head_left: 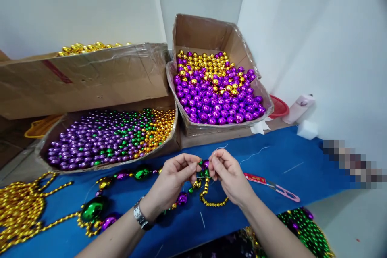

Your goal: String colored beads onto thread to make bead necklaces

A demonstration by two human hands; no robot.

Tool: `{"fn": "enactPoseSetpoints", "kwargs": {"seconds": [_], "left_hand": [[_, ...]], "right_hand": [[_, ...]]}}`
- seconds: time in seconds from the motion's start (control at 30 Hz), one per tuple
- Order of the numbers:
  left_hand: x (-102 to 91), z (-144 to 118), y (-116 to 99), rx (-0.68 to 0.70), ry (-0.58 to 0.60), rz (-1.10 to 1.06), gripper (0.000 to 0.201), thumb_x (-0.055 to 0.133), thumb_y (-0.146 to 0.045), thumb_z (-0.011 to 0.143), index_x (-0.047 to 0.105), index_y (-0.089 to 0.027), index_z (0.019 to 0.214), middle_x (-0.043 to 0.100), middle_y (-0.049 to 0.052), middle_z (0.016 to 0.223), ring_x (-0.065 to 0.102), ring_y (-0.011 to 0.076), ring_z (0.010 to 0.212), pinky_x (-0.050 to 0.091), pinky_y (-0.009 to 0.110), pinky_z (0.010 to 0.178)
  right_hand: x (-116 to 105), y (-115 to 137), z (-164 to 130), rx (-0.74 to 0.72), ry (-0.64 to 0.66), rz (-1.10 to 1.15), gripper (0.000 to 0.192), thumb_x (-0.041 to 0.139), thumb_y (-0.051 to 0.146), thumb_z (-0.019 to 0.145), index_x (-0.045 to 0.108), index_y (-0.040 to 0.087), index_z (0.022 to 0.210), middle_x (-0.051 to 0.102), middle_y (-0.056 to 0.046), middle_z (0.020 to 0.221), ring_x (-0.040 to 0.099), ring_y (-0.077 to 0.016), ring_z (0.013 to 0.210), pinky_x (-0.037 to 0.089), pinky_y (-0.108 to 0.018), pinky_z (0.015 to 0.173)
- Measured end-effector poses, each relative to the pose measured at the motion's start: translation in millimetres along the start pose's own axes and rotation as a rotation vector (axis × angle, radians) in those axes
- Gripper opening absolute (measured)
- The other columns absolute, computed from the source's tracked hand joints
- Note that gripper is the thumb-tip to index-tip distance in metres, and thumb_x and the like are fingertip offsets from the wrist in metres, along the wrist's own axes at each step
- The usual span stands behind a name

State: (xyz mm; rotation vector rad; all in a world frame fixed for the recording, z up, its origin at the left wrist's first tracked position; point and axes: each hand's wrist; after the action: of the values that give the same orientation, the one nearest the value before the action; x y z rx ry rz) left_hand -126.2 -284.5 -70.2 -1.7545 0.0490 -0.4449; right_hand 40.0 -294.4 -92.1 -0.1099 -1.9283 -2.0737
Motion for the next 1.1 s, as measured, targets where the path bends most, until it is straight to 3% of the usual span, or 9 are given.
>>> {"fn": "enactPoseSetpoints", "kwargs": {"seconds": [0.17,0.27,0.33,0.47,0.57,0.73,0.8,1.0,1.1], "left_hand": [[-0.8,-2,-5,0.134,-0.027,0.113,0.017,0.065,-0.025,0.079,0.063,-0.015,0.092,0.065,0.004,0.079,0.052,0.0092,0.057,0.044,0.022,0.055],[-1.5,-2,-7,0.181,-0.003,0.134,0.017,0.064,-0.024,0.08,0.06,-0.015,0.095,0.066,0.005,0.083,0.053,0.0095,0.058,0.045,0.023,0.055],[-2.1,-3,-8,0.198,0.003,0.134,0.015,0.063,-0.023,0.08,0.058,-0.016,0.093,0.066,0.005,0.083,0.053,0.0096,0.058,0.045,0.022,0.055],[-1.0,-7,-14,0.242,0.032,0.222,0.008,0.06,-0.022,0.082,0.058,-0.015,0.081,0.062,0.004,0.084,0.053,0.0088,0.057,0.046,0.023,0.055],[0.8,-11,-22,0.294,0.084,0.402,0.013,0.053,-0.019,0.085,0.059,-0.014,0.074,0.058,0.005,0.085,0.054,0.0103,0.062,0.046,0.024,0.058],[-2.0,-12,-29,0.482,0.145,0.761,0.02,0.042,-0.011,0.088,0.06,-0.016,0.08,0.056,0.006,0.088,0.054,0.0155,0.081,0.045,0.028,0.073],[-3.1,-13,-29,0.549,0.142,0.874,0.021,0.041,-0.01,0.088,0.061,-0.016,0.088,0.055,0.007,0.093,0.053,0.0163,0.086,0.044,0.029,0.076],[0.3,-13,-23,0.661,0.181,1.005,0.026,0.05,-0.013,0.085,0.057,-0.017,0.109,0.051,0.009,0.103,0.052,0.0175,0.093,0.044,0.03,0.081],[0.6,-10,-19,0.701,0.178,1.007,0.023,0.057,-0.018,0.083,0.058,-0.015,0.107,0.052,0.009,0.1,0.053,0.0174,0.09,0.045,0.029,0.079]], "right_hand": [[-4,6,5,0.029,0.147,-0.09,0.022,0.055,0.04,0.087,0.055,0.018,0.082,0.06,-0.005,0.102,0.052,-0.006,0.056,0.041,-0.021,0.052],[-5,8,8,0.058,0.258,-0.151,0.024,0.051,0.042,0.088,0.053,0.019,0.084,0.063,-0.002,0.081,0.053,-0.0074,0.055,0.042,-0.021,0.051],[-4,7,10,0.056,0.257,-0.165,0.024,0.05,0.043,0.088,0.052,0.019,0.085,0.06,0.001,0.069,0.056,-0.009,0.057,0.044,-0.02,0.052],[-4,5,12,0.033,0.155,-0.215,0.02,0.049,0.04,0.089,0.048,0.021,0.097,0.058,0.002,0.073,0.059,-0.0098,0.062,0.048,-0.022,0.056],[-5,11,12,0.037,0.139,-0.29,0.017,0.05,0.035,0.089,0.049,0.022,0.1,0.057,0.003,0.069,0.057,-0.0103,0.057,0.047,-0.023,0.055],[-8,28,5,-0.299,0.234,-0.971,0.017,0.044,0.021,0.092,0.061,0.02,0.09,0.059,-0.003,0.08,0.056,-0.0155,0.078,0.04,-0.028,0.072],[-9,33,3,-0.346,0.277,-1.104,0.018,0.04,0.018,0.093,0.058,0.02,0.093,0.059,-0.003,0.083,0.055,-0.0151,0.079,0.039,-0.027,0.072],[-10,39,6,-0.233,0.32,-0.948,0.022,0.038,0.02,0.095,0.048,0.019,0.075,0.054,0.004,0.069,0.051,-0.0091,0.065,0.034,-0.021,0.06],[-8,41,7,-0.226,0.329,-0.92,0.021,0.039,0.021,0.095,0.049,0.019,0.076,0.055,0.004,0.072,0.052,-0.0088,0.067,0.035,-0.021,0.061]]}}
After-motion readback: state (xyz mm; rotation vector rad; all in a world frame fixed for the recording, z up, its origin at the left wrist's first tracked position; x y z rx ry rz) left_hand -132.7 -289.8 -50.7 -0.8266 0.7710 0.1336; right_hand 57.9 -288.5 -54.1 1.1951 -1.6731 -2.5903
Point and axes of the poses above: each hand's wrist, its own z-axis towards the middle knuckle, its own x-axis out of the palm, y = z × x
